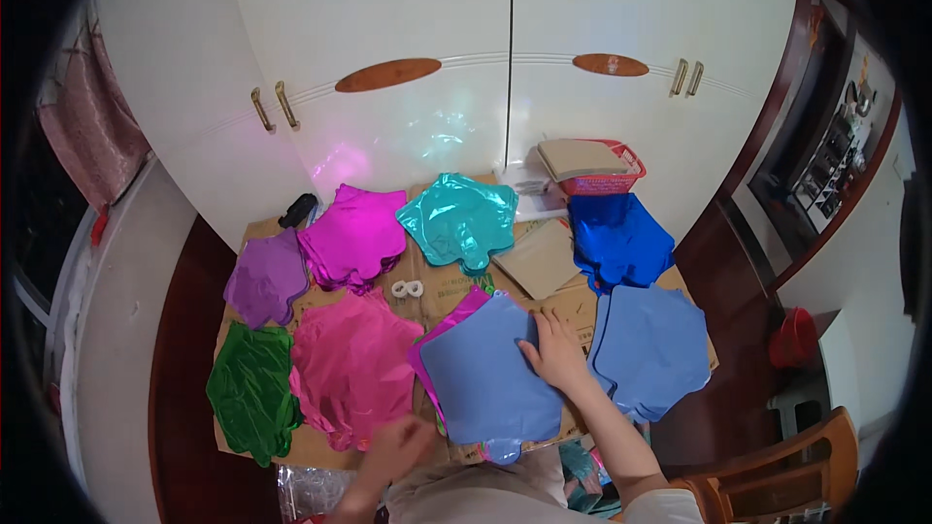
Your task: Folding foil balloons and inserting them along with cardboard backing into plastic sleeves.
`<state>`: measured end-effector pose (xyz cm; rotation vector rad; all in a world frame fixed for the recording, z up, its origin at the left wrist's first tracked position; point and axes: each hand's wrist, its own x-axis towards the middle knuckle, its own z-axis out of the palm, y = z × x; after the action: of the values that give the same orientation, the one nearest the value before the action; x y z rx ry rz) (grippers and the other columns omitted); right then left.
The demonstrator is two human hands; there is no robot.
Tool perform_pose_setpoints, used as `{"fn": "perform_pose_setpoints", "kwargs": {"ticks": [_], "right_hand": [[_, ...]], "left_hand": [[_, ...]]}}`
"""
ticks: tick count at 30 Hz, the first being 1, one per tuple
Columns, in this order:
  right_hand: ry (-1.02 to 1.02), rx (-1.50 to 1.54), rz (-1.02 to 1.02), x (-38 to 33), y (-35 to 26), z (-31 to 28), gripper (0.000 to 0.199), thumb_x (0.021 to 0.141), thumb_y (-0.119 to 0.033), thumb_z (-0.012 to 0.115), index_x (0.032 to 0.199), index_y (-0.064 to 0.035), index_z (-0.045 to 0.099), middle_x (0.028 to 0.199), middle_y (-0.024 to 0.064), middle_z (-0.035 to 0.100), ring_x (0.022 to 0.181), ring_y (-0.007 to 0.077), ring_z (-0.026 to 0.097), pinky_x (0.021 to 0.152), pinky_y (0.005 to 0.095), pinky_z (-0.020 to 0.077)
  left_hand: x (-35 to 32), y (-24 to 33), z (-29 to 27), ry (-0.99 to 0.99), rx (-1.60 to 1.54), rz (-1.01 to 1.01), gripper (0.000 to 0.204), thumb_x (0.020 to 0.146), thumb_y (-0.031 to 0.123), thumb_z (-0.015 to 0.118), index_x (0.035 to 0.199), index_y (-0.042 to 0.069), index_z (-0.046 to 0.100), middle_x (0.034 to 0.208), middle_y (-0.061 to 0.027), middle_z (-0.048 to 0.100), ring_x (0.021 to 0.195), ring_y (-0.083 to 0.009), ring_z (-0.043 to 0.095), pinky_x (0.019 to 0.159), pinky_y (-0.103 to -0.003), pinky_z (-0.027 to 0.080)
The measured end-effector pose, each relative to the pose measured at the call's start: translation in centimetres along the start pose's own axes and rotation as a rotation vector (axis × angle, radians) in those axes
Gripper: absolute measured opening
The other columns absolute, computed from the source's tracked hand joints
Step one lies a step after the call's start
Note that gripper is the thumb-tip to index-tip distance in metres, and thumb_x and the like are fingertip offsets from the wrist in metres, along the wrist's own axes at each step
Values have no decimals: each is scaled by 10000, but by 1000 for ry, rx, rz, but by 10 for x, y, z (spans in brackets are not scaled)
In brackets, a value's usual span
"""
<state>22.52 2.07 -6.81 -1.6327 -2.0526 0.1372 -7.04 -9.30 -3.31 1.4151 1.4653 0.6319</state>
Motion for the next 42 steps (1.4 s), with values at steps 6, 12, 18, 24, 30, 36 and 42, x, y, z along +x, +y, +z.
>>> {"fn": "perform_pose_setpoints", "kwargs": {"ticks": [6,12,18,24,30,36,42], "right_hand": [[15,-61,-68,-16,-3,10,434,869,-213,545,1228,6,440,1253,192,496,1189,342,454,1012,534,303],[-7,-43,-85,-50,-26,-7,436,854,-186,566,1222,7,434,1234,187,501,1162,344,463,1003,497,319],[-14,26,-34,-59,-36,-15,448,840,-209,588,1211,7,459,1143,165,533,1051,332,496,891,433,376],[-4,47,-29,-50,-34,-13,427,834,-209,593,1196,-4,492,1123,162,541,1038,339,495,874,427,389],[-8,128,-108,-28,-28,2,464,848,-250,595,1222,0,484,1180,197,524,1083,369,488,930,429,383],[-192,538,70,5,-17,10,563,912,-355,527,1299,32,396,1249,232,499,1119,335,507,948,391,395],[-488,902,257,33,-30,7,565,950,-408,472,1317,16,406,1207,175,550,1112,256,516,926,354,413]], "left_hand": [[-47,-72,60,-577,-606,-408,294,918,217,578,1129,14,592,1065,-110,628,989,-142,585,881,-276,466],[-31,-41,96,-717,-268,-489,544,886,246,621,1312,-18,411,1220,-125,545,1129,-192,514,994,-306,389],[-31,-50,128,-557,-1098,-846,558,908,234,551,1343,-44,338,1284,-187,495,1133,-259,531,1001,-382,411],[-35,-30,121,-754,-1227,-774,437,922,148,496,1284,-75,393,1248,-201,517,1079,-251,556,946,-364,446],[-7,-204,186,-1074,-1447,-590,342,920,93,468,1212,-83,445,1169,-185,556,922,-234,589,840,-344,483],[-16,-156,163,-846,-1333,-531,332,925,101,462,1200,-85,447,1151,-185,559,923,-239,591,840,-344,486],[-21,-124,144,-652,-1030,-396,324,929,108,456,1187,-87,450,1134,-184,562,923,-245,594,841,-344,489]]}}
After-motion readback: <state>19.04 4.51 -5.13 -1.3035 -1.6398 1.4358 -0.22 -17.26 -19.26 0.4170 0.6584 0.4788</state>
